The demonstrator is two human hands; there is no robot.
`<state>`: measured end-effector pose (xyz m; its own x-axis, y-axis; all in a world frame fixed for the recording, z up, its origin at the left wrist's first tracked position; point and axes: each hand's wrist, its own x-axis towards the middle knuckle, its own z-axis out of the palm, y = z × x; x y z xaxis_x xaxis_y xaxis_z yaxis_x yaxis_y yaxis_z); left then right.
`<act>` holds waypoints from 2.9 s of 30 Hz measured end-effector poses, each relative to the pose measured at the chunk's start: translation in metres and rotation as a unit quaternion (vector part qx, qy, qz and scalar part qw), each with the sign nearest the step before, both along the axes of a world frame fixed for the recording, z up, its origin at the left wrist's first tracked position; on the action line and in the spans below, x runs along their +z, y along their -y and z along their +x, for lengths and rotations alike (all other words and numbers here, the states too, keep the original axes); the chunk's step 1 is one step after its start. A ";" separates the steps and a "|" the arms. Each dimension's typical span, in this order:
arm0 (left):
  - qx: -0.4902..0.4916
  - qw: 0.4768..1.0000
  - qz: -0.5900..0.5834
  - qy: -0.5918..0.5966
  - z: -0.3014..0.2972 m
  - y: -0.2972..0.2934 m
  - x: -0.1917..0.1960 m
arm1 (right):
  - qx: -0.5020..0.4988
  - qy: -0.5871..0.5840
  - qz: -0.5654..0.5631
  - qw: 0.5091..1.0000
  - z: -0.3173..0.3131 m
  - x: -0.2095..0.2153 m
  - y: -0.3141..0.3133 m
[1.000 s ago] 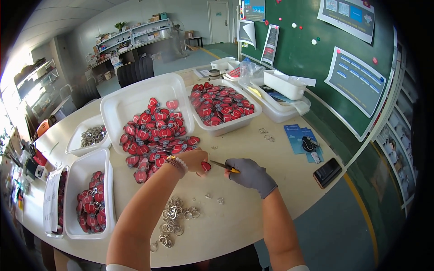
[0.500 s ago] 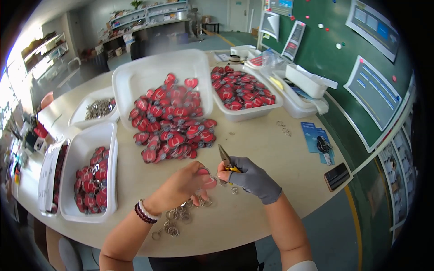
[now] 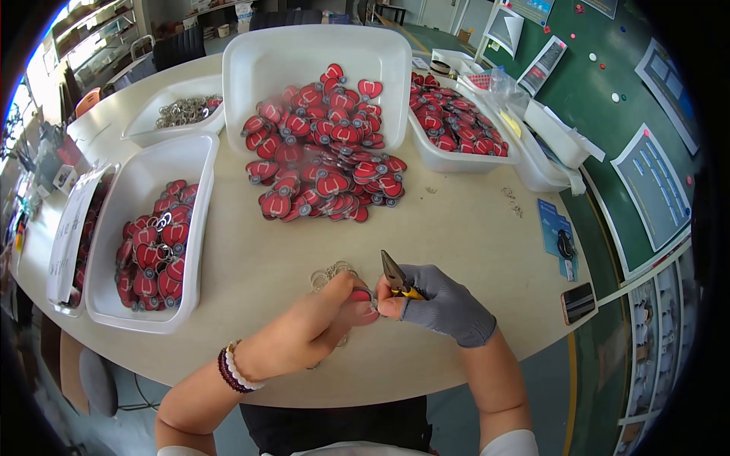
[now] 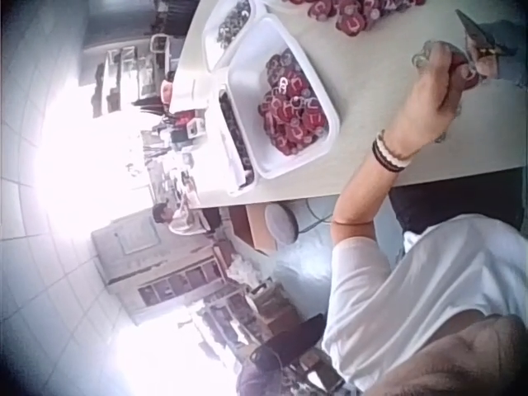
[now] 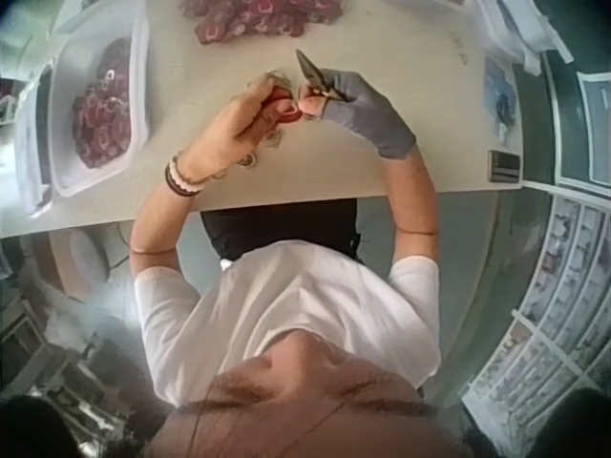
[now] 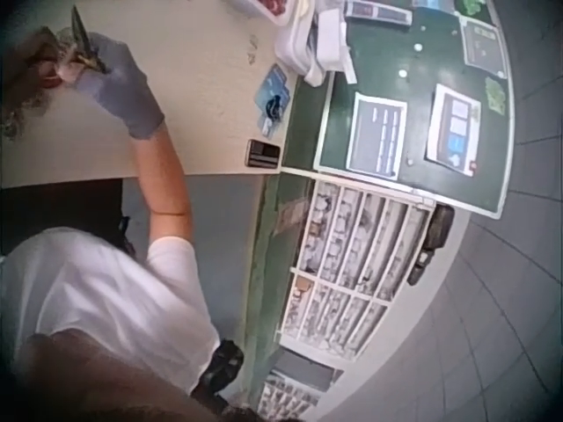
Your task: The person assembles heart-shaped plastic charms onto metal keychain rings using pliers.
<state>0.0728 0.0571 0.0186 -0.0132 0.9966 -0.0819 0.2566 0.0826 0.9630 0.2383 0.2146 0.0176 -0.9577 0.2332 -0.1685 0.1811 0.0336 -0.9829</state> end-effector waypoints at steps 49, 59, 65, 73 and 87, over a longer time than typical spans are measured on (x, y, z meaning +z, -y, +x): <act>0.122 0.946 0.205 -0.218 -0.002 -0.001 -0.047 | -0.152 -0.097 0.018 0.983 0.000 -0.003 0.022; 0.120 0.950 0.194 -0.211 -0.004 -0.001 -0.046 | -0.131 -0.078 0.039 0.988 0.001 -0.003 0.021; 0.146 0.930 0.245 -0.232 -0.006 -0.003 -0.046 | -0.125 -0.059 0.079 0.987 0.002 0.001 0.020; 0.101 0.862 0.303 -0.394 -0.007 0.002 -0.034 | -0.107 -0.097 0.345 0.927 -0.007 -0.015 0.023; 0.158 0.934 0.270 -0.174 0.000 0.006 -0.041 | -0.164 -0.030 -0.066 0.984 -0.013 -0.017 0.038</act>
